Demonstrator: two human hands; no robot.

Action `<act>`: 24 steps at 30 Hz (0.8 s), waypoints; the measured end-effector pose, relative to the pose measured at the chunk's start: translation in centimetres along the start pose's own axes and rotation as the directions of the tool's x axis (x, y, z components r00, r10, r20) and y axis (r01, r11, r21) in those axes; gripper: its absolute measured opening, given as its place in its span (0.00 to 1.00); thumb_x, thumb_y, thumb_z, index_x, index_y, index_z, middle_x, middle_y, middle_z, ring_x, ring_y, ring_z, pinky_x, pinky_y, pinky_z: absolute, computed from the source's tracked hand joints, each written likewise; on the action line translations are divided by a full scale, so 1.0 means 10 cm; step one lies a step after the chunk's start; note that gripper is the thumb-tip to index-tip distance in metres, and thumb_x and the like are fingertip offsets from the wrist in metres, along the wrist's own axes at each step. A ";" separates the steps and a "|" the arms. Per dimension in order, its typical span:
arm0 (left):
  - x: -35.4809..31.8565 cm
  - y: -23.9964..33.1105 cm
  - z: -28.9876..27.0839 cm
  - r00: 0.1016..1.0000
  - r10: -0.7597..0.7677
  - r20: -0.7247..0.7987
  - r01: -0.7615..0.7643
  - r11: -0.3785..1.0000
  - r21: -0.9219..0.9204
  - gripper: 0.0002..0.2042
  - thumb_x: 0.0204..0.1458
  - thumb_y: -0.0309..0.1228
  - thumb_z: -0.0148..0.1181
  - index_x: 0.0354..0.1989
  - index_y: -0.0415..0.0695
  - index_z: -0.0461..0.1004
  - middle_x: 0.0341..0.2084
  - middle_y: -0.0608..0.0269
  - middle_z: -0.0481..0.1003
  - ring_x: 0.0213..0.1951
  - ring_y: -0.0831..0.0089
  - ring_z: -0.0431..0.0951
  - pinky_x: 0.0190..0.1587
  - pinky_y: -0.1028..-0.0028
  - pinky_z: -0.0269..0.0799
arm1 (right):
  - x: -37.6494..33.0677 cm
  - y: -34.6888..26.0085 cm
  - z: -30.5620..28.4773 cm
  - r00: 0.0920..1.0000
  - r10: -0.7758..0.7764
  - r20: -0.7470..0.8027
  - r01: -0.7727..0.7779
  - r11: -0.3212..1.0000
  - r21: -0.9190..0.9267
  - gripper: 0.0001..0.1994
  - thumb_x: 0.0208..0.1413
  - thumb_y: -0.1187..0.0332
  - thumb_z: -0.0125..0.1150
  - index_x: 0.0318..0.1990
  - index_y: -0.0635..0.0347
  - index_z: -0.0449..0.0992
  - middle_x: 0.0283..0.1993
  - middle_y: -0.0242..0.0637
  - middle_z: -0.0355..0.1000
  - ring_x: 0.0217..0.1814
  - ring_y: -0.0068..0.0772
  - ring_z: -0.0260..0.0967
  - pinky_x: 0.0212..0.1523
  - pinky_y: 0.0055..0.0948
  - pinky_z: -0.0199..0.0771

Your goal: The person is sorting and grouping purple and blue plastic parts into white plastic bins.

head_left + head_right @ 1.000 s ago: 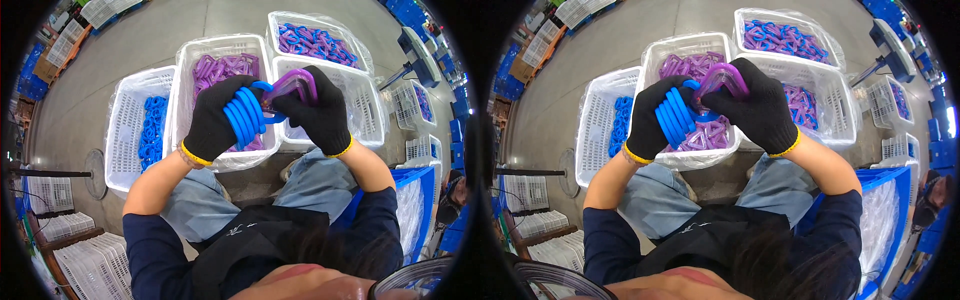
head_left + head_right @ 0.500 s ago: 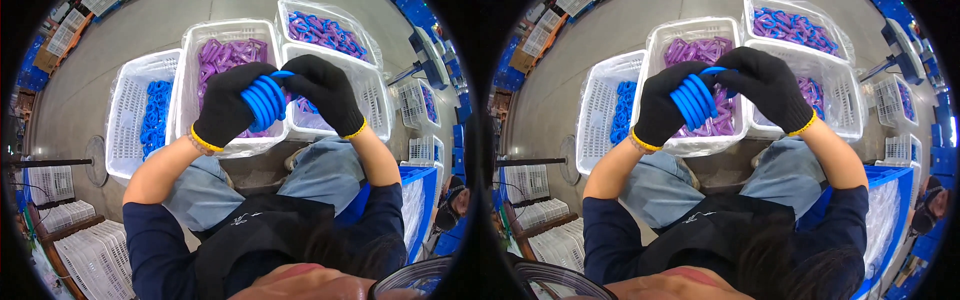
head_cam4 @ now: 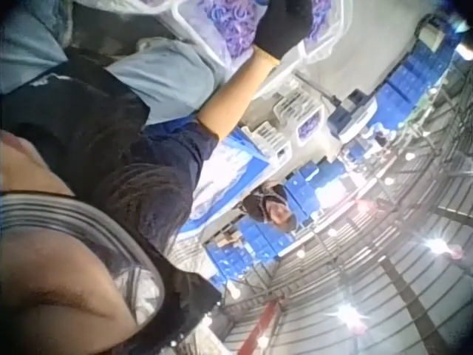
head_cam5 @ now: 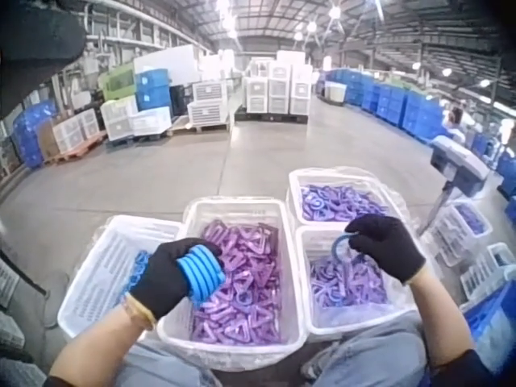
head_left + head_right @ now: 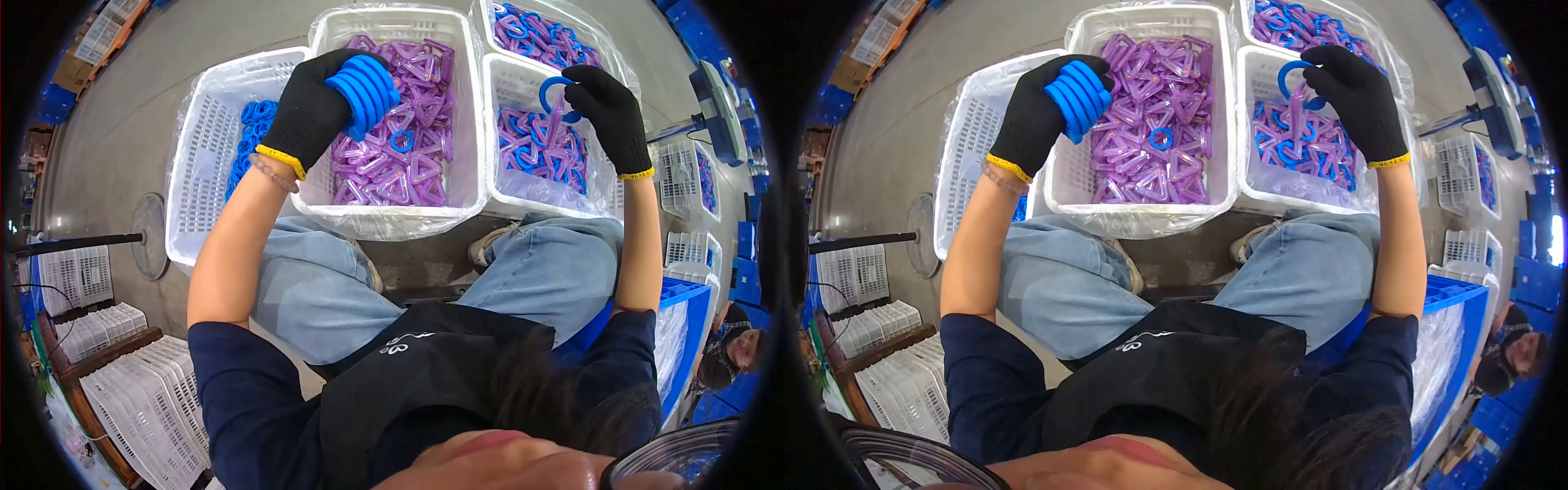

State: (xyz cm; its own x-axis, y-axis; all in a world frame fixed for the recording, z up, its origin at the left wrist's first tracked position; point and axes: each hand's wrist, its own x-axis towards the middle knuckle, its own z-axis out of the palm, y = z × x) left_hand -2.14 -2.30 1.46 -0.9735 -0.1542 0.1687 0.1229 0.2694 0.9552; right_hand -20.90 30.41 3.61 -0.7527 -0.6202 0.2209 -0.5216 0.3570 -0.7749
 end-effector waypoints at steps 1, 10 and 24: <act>-0.02 0.00 -0.01 1.000 0.019 0.016 -0.019 1.000 0.005 0.16 0.60 0.26 0.42 0.49 0.30 0.71 0.36 0.52 0.78 0.38 0.67 0.79 0.45 0.72 0.76 | -0.01 0.02 0.00 1.000 0.013 -0.012 -0.012 1.000 0.024 0.11 0.57 0.69 0.59 0.46 0.61 0.77 0.35 0.33 0.76 0.34 0.19 0.71 0.35 0.20 0.73; -0.10 -0.04 -0.06 0.998 0.060 -0.013 -0.061 0.986 -0.156 0.12 0.55 0.21 0.47 0.45 0.32 0.75 0.30 0.61 0.78 0.31 0.79 0.77 0.38 0.79 0.75 | 0.22 0.77 -0.09 0.993 0.103 0.054 -0.077 0.931 -0.357 0.14 0.53 0.67 0.60 0.46 0.59 0.77 0.35 0.34 0.77 0.36 0.23 0.73 0.38 0.25 0.73; 0.00 -0.23 -0.29 0.988 0.139 -0.069 -0.139 0.990 0.005 0.13 0.60 0.23 0.46 0.49 0.29 0.70 0.24 0.65 0.74 0.23 0.82 0.71 0.29 0.85 0.69 | 0.96 1.21 2.99 0.695 0.094 0.713 0.551 0.567 -0.612 0.14 0.52 0.64 0.50 0.42 0.52 0.80 0.42 0.45 0.77 0.44 0.49 0.75 0.45 0.43 0.74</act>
State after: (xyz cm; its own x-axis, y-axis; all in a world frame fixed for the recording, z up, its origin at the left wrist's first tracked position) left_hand -1.89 -5.65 0.00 -0.9314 -0.1800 0.3164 0.2563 0.2931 0.9211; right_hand -22.41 7.91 -21.36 -0.2859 -0.8953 -0.3415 -0.9565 0.2883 0.0449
